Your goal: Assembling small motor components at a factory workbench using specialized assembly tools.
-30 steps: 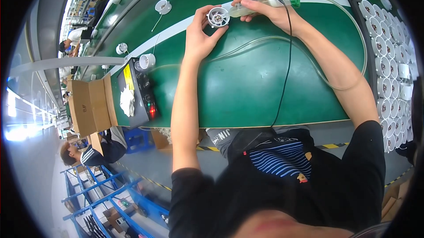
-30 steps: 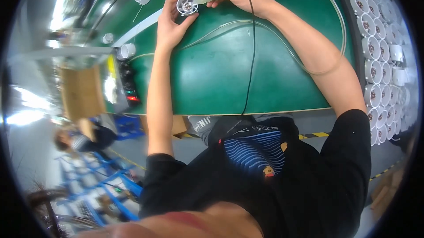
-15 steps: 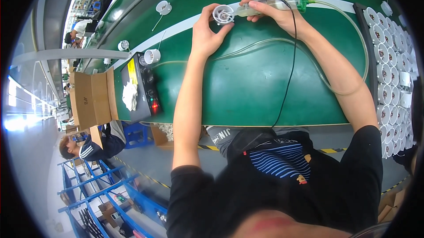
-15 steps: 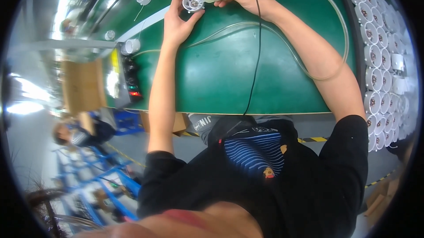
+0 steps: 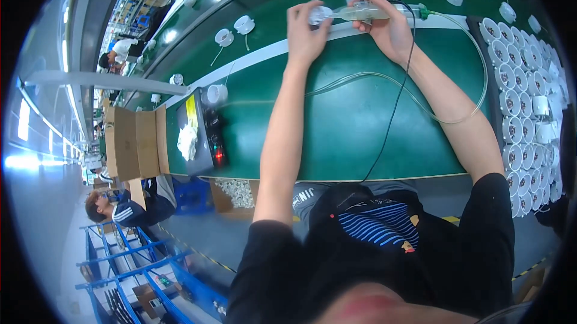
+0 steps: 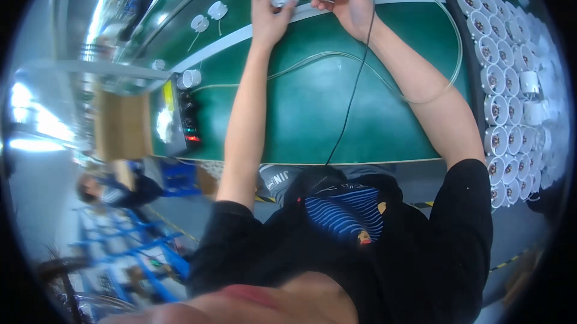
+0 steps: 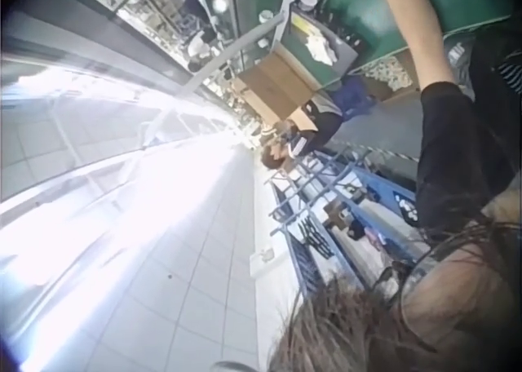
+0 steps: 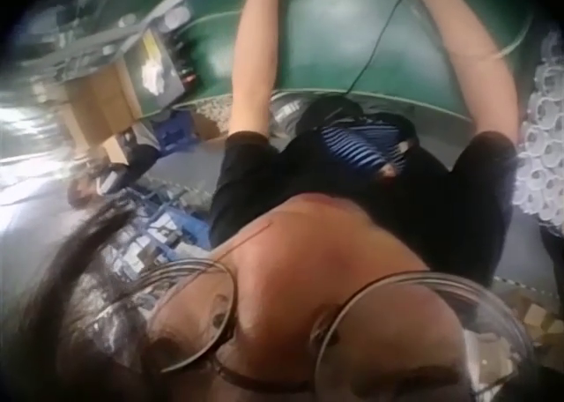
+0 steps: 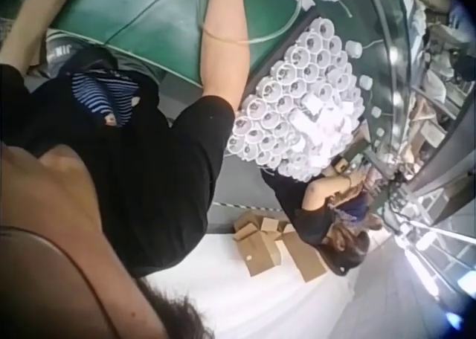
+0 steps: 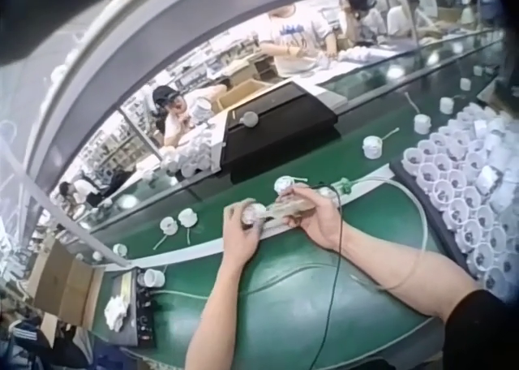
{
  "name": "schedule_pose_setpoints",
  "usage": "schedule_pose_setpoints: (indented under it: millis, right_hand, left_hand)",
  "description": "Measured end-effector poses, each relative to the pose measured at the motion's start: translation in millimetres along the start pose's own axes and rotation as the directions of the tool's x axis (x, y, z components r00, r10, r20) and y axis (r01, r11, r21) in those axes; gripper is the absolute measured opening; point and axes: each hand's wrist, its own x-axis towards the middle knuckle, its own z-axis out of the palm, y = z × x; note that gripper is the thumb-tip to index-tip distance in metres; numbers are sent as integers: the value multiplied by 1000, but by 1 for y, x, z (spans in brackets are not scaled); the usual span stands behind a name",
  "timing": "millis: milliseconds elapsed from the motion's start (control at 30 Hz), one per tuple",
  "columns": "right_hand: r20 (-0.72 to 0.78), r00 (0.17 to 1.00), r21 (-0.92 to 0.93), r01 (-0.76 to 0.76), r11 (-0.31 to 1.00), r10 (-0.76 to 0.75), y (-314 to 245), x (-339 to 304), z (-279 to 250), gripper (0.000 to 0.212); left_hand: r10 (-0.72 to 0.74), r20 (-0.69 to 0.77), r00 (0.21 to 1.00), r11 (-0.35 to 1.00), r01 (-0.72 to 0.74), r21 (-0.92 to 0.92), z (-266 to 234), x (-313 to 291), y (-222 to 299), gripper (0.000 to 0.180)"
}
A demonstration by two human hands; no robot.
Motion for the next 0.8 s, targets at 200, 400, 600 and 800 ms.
schedule_pose_setpoints:
  millis: [200,400,600,800]
  right_hand:
    - [27,1000,-97,4,995,-2,6,1,0,32]
    - [8,992,-328,120,937,-124,12,3,5,30]
    - [-36,991,-370,104,923,-126,15,2,11,29]
    - [-40,990,-516,93,852,-132,17,0,12,28]
  left_hand:
    - [-171,-103,980,977,155,-146,-11,-19,-3,46]
    - [-85,-54,995,988,77,-136,-21,-16,-6,37]
    - [-119,27,993,949,121,-291,-22,-17,-1,40]
    - [-122,30,992,951,125,-282,-21,-16,4,41]
